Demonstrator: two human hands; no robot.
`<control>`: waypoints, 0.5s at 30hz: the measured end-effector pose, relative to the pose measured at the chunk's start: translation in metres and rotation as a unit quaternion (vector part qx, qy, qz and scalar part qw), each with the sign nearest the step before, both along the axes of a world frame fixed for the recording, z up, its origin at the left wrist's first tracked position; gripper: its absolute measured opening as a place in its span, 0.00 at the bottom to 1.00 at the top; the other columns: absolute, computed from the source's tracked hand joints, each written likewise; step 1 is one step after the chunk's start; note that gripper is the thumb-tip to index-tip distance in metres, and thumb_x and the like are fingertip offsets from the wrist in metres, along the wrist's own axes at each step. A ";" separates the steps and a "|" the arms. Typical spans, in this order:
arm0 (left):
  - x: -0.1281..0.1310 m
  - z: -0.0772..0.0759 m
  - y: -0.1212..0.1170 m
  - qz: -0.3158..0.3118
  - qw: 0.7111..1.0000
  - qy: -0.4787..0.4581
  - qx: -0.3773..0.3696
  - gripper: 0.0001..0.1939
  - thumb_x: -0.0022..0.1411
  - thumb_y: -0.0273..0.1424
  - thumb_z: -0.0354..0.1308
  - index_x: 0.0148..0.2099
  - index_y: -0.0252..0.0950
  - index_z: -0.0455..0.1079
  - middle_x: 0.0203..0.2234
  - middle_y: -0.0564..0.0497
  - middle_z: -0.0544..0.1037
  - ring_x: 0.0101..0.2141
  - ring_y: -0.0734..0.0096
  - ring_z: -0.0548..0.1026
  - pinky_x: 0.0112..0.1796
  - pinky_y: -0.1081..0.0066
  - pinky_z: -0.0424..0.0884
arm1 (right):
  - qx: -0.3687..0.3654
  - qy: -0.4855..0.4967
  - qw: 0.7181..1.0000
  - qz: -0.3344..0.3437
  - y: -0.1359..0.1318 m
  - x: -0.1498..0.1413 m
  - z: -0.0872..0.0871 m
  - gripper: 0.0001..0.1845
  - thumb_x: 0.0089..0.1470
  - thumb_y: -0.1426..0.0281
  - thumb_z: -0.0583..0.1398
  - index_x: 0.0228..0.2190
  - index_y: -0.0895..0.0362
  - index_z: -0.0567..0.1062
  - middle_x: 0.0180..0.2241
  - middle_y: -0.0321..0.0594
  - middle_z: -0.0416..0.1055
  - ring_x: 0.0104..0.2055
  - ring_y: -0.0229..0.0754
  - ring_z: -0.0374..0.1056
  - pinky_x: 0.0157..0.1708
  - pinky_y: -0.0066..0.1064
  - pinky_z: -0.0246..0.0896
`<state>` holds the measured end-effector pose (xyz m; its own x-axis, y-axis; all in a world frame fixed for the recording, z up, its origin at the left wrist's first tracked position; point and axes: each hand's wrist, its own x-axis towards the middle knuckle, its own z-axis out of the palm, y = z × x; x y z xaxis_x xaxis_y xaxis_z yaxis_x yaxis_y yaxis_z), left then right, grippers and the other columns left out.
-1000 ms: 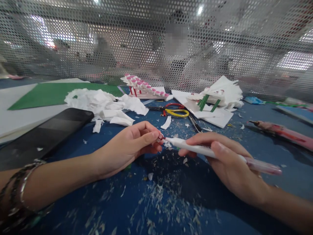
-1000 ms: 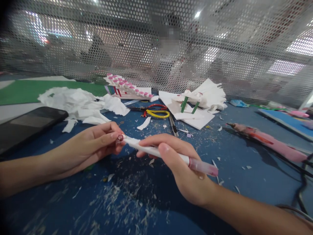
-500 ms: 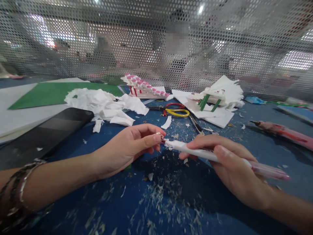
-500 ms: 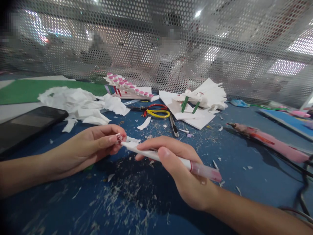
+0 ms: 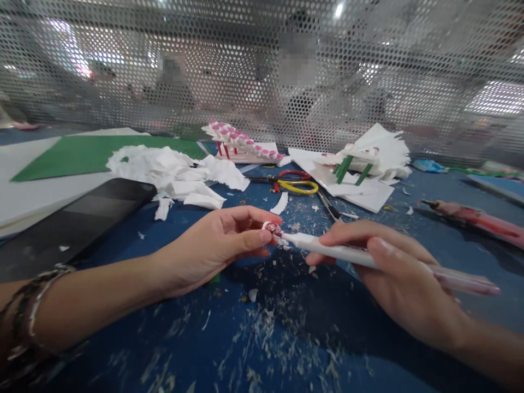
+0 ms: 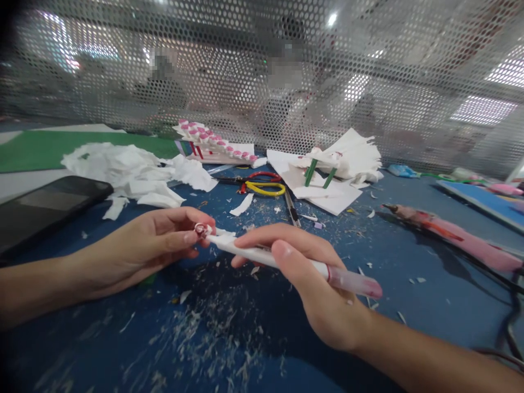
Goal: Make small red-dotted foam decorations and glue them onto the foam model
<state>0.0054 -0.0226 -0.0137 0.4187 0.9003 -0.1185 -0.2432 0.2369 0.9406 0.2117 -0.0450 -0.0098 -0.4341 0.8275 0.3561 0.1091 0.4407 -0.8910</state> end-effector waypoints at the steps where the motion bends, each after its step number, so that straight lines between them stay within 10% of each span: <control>1: 0.000 0.000 0.000 -0.003 1.000 0.001 0.001 0.05 0.47 0.22 0.60 0.29 0.36 0.73 0.24 0.56 0.72 0.25 0.82 0.68 0.26 0.83 0.65 | -0.003 -0.004 1.000 0.001 0.000 0.000 0.000 0.14 0.56 0.65 0.48 0.35 0.49 0.73 0.31 0.34 0.73 0.35 0.37 0.68 0.36 0.28 0.60; 15: -0.001 -0.003 0.000 -0.022 0.999 0.024 0.026 0.03 0.48 0.24 0.59 0.29 0.36 0.72 0.21 0.57 0.71 0.24 0.83 0.67 0.24 0.85 0.64 | -0.011 0.020 1.000 -0.001 0.001 0.000 0.000 0.14 0.56 0.65 0.48 0.34 0.51 0.73 0.29 0.35 0.74 0.34 0.36 0.68 0.36 0.26 0.60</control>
<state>0.0045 -0.0223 -0.0164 0.4522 0.8870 -0.0931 -0.1891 0.1974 0.9619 0.2113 -0.0443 -0.0102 -0.4172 0.8366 0.3551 0.0735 0.4205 -0.9043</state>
